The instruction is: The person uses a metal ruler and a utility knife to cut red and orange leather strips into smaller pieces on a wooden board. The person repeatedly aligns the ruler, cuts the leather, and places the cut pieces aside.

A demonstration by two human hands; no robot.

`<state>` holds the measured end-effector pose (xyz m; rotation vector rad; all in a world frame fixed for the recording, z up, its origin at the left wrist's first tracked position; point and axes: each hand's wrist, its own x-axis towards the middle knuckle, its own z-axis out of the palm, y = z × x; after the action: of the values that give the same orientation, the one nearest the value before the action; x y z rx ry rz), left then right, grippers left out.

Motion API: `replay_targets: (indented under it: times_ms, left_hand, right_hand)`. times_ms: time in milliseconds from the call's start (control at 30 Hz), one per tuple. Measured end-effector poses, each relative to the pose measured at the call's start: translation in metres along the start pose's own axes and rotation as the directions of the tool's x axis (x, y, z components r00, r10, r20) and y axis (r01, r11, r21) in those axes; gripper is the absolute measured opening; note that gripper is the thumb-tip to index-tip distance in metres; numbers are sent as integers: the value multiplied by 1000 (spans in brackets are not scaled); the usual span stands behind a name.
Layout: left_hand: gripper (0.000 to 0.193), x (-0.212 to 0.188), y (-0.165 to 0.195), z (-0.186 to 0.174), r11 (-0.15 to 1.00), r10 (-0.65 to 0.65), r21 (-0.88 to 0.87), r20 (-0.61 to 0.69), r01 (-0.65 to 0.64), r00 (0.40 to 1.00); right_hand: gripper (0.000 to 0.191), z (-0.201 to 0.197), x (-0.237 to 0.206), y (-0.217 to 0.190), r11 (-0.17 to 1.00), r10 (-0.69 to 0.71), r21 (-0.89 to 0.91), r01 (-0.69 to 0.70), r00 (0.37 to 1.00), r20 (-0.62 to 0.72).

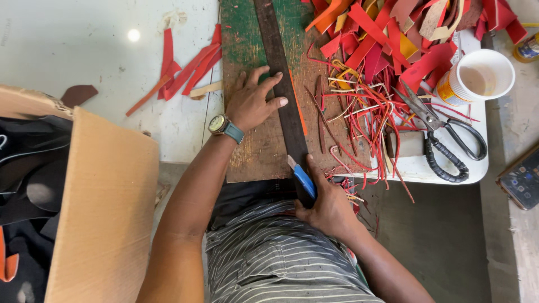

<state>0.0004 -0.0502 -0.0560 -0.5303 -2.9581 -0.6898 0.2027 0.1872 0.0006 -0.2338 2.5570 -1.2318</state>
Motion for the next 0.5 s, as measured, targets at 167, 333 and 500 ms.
replay_targets:
  times_ms: [167,333,500]
  left_hand:
    - [72,-10,-13,-4,927,-124,-366,-101,80,987]
    - [68,-43,18,0,964,-71,-257,16,73,997]
    - [70,-48,54,-2,966,240,101,-23,-236,971]
  right_hand:
    - [106,-50,-8,48,477,66,861,-175,984,163]
    - [65,-83,-12,67,-387,-281,901,-196,956,87]
    - [63,-81,-13,56,-452,-282,873,-184,958,56]
